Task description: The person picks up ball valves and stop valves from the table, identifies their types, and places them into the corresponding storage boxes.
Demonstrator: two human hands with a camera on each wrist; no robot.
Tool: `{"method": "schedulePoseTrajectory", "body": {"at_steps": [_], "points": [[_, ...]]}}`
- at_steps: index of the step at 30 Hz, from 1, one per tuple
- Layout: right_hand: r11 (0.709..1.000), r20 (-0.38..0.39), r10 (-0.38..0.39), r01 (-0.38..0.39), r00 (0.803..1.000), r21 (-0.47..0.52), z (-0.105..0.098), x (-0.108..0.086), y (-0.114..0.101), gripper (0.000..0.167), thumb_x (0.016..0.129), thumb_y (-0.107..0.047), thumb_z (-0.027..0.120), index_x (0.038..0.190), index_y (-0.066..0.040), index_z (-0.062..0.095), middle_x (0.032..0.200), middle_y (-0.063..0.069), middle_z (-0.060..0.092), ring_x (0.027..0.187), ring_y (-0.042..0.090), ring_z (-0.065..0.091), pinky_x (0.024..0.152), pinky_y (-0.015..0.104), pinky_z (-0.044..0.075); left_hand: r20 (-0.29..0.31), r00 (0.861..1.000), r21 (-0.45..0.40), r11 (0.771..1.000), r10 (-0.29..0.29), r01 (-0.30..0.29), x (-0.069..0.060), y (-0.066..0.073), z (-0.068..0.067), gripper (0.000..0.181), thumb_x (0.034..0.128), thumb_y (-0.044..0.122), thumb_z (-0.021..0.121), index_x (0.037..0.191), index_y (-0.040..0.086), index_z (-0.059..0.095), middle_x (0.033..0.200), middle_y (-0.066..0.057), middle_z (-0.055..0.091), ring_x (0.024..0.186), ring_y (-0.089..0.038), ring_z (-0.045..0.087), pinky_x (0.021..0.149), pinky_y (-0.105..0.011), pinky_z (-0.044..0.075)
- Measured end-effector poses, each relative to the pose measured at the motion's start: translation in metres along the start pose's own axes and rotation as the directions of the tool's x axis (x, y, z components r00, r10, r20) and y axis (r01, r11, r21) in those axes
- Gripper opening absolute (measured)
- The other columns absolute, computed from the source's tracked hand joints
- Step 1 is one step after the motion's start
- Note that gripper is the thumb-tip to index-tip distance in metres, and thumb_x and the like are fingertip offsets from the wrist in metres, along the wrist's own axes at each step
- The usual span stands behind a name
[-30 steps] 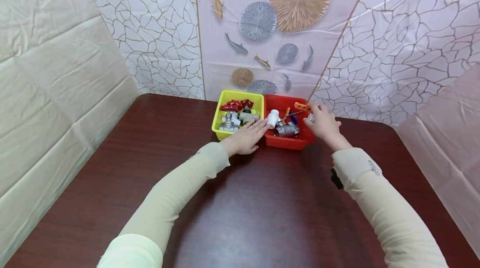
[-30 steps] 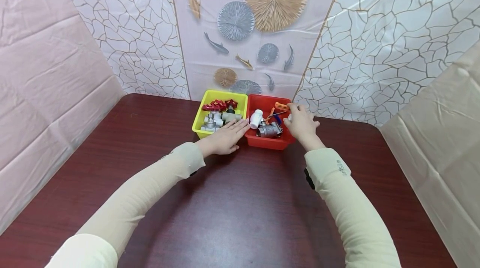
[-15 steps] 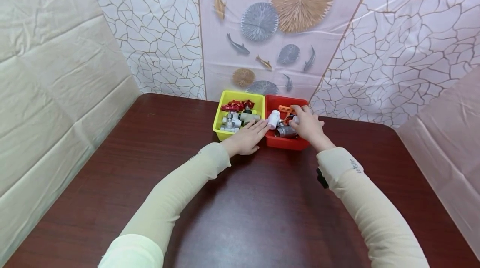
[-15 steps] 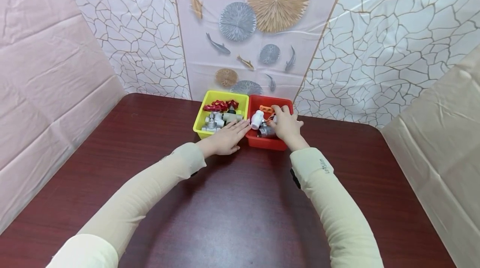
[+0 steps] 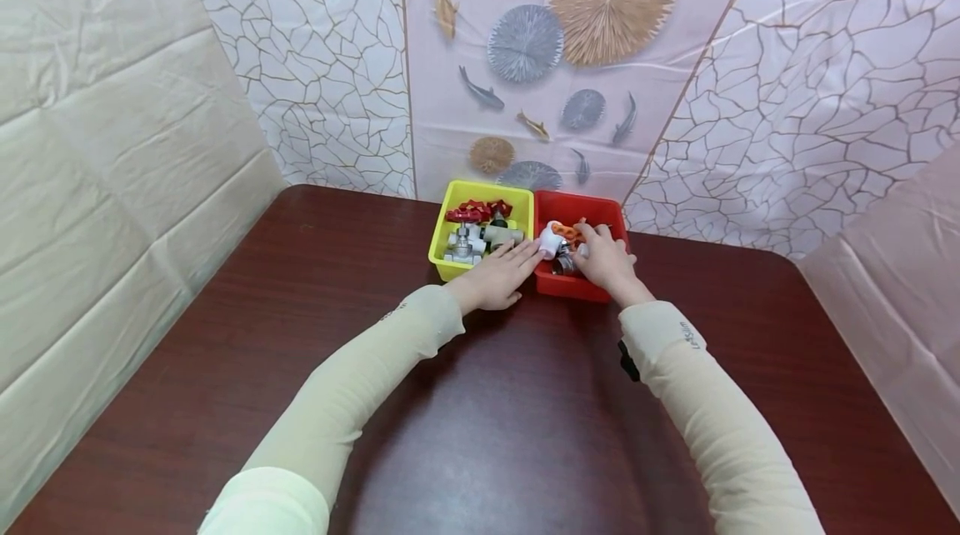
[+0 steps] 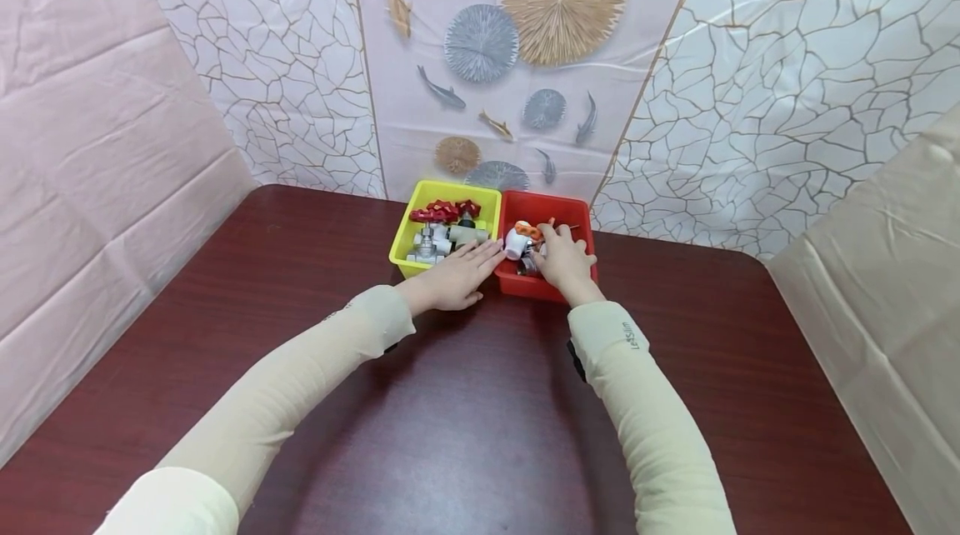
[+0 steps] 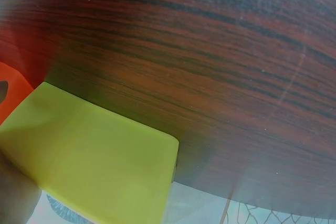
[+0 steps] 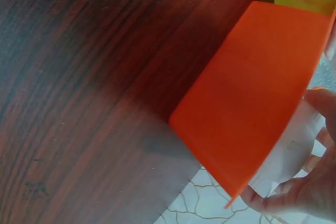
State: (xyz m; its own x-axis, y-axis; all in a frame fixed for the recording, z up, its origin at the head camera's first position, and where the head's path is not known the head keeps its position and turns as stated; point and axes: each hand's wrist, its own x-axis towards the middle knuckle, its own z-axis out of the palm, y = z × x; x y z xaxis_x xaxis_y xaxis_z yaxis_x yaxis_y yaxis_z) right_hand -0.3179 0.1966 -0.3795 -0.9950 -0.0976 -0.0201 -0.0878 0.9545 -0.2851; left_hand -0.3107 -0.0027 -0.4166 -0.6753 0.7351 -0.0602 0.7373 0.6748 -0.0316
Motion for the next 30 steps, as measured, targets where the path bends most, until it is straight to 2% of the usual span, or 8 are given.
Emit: {"method": "schedulePoseTrajectory", "body": {"at_steps": [12, 19, 25, 30], "points": [[0.999, 0.045, 0.036, -0.036, 0.998, -0.002, 0.0106, 0.0025, 0.0012, 0.057, 0.092, -0.023, 0.055, 0.143, -0.011, 0.035, 0.143, 0.024, 0.032, 0.118, 0.052, 0.041, 0.094, 0.075, 0.029, 0.005, 1.0, -0.001, 1.0, 0.008, -0.008, 0.0005, 0.0024, -0.0012, 0.077, 0.0938, 0.028, 0.055, 0.151, 0.005, 0.01, 0.159, -0.012, 0.006, 0.148, -0.025, 0.005, 0.12, -0.04, 0.004], [0.998, 0.059, 0.056, -0.057, 0.997, 0.009, 0.0105, 0.0033, -0.0024, 0.056, 0.094, -0.025, 0.052, 0.144, -0.01, 0.032, 0.144, 0.025, 0.029, 0.12, 0.054, 0.038, 0.096, 0.075, 0.026, 0.011, 1.0, -0.003, 1.0, -0.011, 0.011, 0.0001, 0.0017, -0.0008, 0.079, 0.093, 0.029, 0.057, 0.152, 0.005, 0.009, 0.159, -0.011, 0.005, 0.148, -0.024, 0.004, 0.12, -0.039, 0.003], [0.998, 0.093, 0.061, -0.06, 0.994, -0.01, 0.0095, 0.0018, -0.0049, 0.059, 0.095, -0.027, 0.051, 0.146, -0.009, 0.027, 0.142, 0.027, 0.028, 0.119, 0.055, 0.038, 0.097, 0.073, 0.027, 0.01, 1.0, -0.004, 1.0, -0.012, 0.012, 0.0004, 0.0015, -0.0007, 0.079, 0.0934, 0.029, 0.056, 0.152, 0.006, 0.007, 0.159, -0.012, 0.005, 0.148, -0.024, 0.004, 0.12, -0.039, 0.004], [0.998, 0.091, 0.051, -0.053, 0.995, 0.016, 0.0103, -0.0005, -0.0034, 0.063, 0.094, -0.028, 0.054, 0.145, -0.007, 0.025, 0.139, 0.028, 0.028, 0.114, 0.054, 0.044, 0.096, 0.069, 0.033, 0.014, 1.0, 0.005, 1.0, -0.017, 0.017, 0.0002, 0.0014, 0.0, 0.079, 0.0938, 0.029, 0.055, 0.152, 0.006, 0.007, 0.159, -0.011, 0.004, 0.148, -0.023, 0.003, 0.12, -0.038, 0.003]]}}
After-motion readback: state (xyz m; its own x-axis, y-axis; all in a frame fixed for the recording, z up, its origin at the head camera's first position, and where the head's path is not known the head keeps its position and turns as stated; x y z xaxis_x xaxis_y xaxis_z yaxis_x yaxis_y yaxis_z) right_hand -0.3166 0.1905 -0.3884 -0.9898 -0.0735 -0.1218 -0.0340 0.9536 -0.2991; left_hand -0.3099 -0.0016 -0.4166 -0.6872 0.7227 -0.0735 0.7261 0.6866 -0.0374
